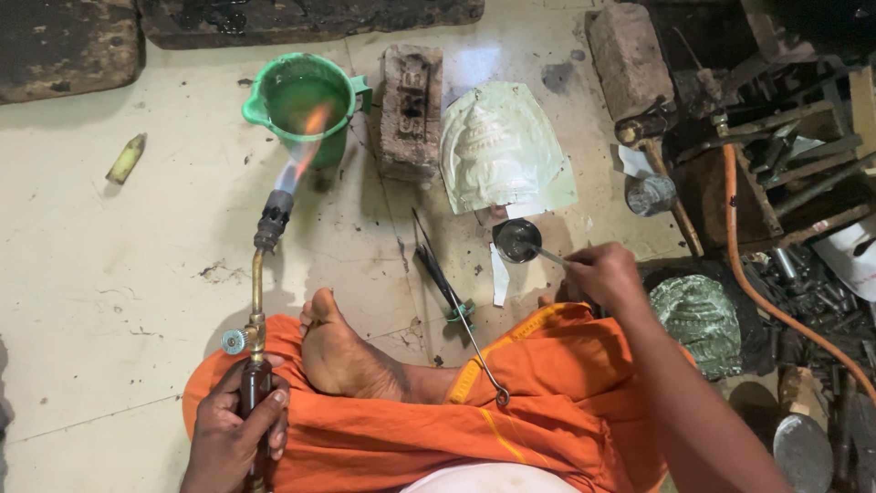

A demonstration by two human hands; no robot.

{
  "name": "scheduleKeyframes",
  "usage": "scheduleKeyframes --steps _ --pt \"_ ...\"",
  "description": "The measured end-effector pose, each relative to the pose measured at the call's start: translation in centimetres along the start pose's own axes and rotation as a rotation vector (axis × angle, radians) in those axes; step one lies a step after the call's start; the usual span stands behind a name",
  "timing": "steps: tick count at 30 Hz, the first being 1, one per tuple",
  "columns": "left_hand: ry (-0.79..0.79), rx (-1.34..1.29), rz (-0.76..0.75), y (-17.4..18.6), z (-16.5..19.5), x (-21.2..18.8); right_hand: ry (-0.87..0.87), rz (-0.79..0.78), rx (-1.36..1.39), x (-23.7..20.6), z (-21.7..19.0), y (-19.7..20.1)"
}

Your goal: The person sits on the workshop floor holding a blowtorch in one hand and a thin metal rod in the other, heating the rod in the torch flame and touching it to a white paper-covered mold on a brick. The person repeatedly reheats the rod and works it against the mold, occasionally using a small crucible and pliers nearby.

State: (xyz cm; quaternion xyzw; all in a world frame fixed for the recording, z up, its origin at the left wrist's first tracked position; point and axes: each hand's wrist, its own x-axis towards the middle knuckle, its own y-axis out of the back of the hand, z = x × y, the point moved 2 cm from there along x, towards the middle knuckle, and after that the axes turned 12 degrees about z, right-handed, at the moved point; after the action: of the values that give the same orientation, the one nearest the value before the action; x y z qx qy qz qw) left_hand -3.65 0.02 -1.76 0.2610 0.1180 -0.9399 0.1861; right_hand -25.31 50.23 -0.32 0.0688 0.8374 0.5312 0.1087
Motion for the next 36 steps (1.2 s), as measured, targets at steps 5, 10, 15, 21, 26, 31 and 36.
scheduleKeyframes --steps 5,10,15,21,26,31,36 --pt "-0.011 0.020 -0.008 0.1 -0.1 0.2 -0.270 -0.117 0.405 -1.3 3.2 2.2" --pt "-0.020 0.014 -0.001 0.0 -0.1 0.1 -0.260 -0.077 0.550 -3.3 1.0 6.5" --pt "0.002 0.016 0.026 -0.1 0.1 -0.3 0.305 0.308 -0.058 -5.3 -4.7 11.5" --pt "-0.005 0.041 0.058 -0.2 0.0 -0.6 0.928 0.362 -0.674 -3.8 -9.6 11.8" --pt "-0.031 -0.043 0.007 0.2 -0.4 -0.6 1.064 0.281 -0.787 -2.4 -10.2 11.3" --pt "-0.024 -0.013 0.013 0.4 -0.6 -0.3 1.147 0.240 -0.815 -1.7 -10.2 10.8" --pt "-0.017 0.003 0.023 0.3 -0.4 -0.4 1.166 0.210 -0.827 -1.4 -10.4 10.5"
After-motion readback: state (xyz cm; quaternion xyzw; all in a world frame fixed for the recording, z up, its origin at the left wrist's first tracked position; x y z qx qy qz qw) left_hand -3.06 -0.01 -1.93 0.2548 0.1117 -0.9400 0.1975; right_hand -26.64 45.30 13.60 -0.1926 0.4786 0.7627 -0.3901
